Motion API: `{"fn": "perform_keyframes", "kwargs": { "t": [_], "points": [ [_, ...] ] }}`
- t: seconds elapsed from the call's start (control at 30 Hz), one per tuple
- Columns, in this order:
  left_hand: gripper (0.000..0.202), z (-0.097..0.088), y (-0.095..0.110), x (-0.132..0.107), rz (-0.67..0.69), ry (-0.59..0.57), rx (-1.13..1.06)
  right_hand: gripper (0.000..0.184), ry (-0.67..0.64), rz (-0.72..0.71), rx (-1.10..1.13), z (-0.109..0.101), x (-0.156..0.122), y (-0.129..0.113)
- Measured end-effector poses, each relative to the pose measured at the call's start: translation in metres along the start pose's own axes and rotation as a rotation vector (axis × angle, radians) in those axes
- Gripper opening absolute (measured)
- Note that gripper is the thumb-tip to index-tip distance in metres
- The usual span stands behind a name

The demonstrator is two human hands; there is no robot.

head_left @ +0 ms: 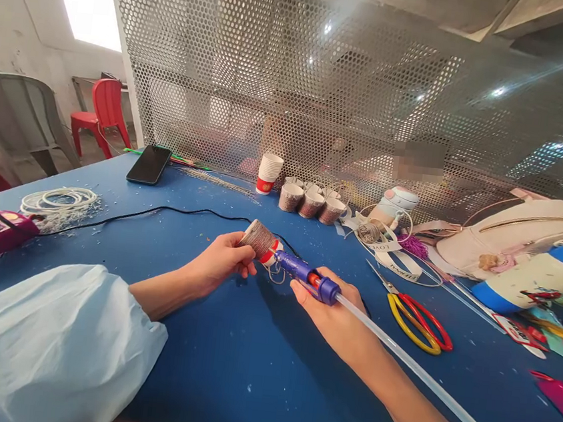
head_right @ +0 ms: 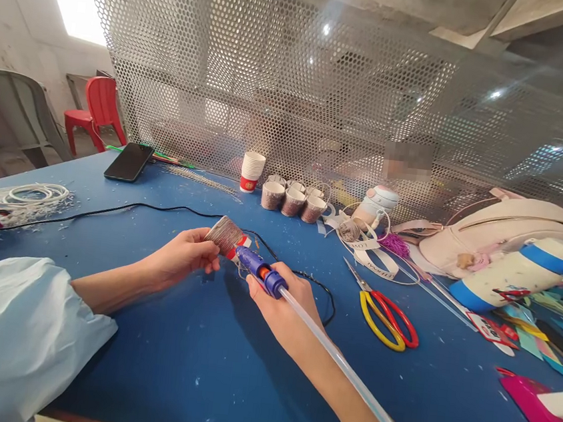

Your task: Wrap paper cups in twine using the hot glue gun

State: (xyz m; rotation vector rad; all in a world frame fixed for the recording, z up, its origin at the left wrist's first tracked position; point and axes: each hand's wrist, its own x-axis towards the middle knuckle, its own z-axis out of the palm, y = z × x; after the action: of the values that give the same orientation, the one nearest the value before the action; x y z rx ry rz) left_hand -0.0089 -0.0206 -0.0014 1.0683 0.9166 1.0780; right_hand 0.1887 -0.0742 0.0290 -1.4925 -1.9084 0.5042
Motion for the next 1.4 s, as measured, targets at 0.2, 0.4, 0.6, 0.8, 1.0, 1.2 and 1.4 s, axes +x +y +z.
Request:
{"fn": "perform_keyframes", "kwargs": {
  "t": [0.2, 0.4, 0.6, 0.8, 1.0, 1.2, 1.4],
  "points": [
    [0.007, -0.001, -0.002, 0.001, 0.019, -0.012, 0.01, 0.024, -0.018, 0.008, -0.016, 0.001, 0.0, 0.002],
    [0.008, 0.0, 0.0, -0.001, 0.012, 0.016, 0.011, 0.024, -0.031, -0.025, -0.014, 0.005, -0.002, 0.009],
    [0.01, -0.001, 0.0, 0.0, 0.003, 0.016, -0.025, 0.025, -0.003, -0.044, -0.02, 0.002, -0.002, 0.007],
    [0.008, -0.003, -0.002, 0.002, -0.008, 0.001, -0.044, 0.025, 0.034, -0.064, -0.036, 0.005, -0.001, 0.009],
    [0.007, -0.003, -0.002, 0.003, -0.021, -0.005, -0.076, 0.026, 0.026, -0.083, -0.057, 0.006, -0.001, 0.01],
    [0.006, -0.003, -0.002, 0.002, -0.024, -0.009, -0.092, 0.026, 0.042, -0.073, -0.034, 0.005, -0.001, 0.01],
    [0.006, -0.002, 0.0, 0.0, -0.027, -0.004, -0.064, 0.026, 0.036, -0.052, -0.038, 0.007, 0.0, 0.01]
  ]
}}
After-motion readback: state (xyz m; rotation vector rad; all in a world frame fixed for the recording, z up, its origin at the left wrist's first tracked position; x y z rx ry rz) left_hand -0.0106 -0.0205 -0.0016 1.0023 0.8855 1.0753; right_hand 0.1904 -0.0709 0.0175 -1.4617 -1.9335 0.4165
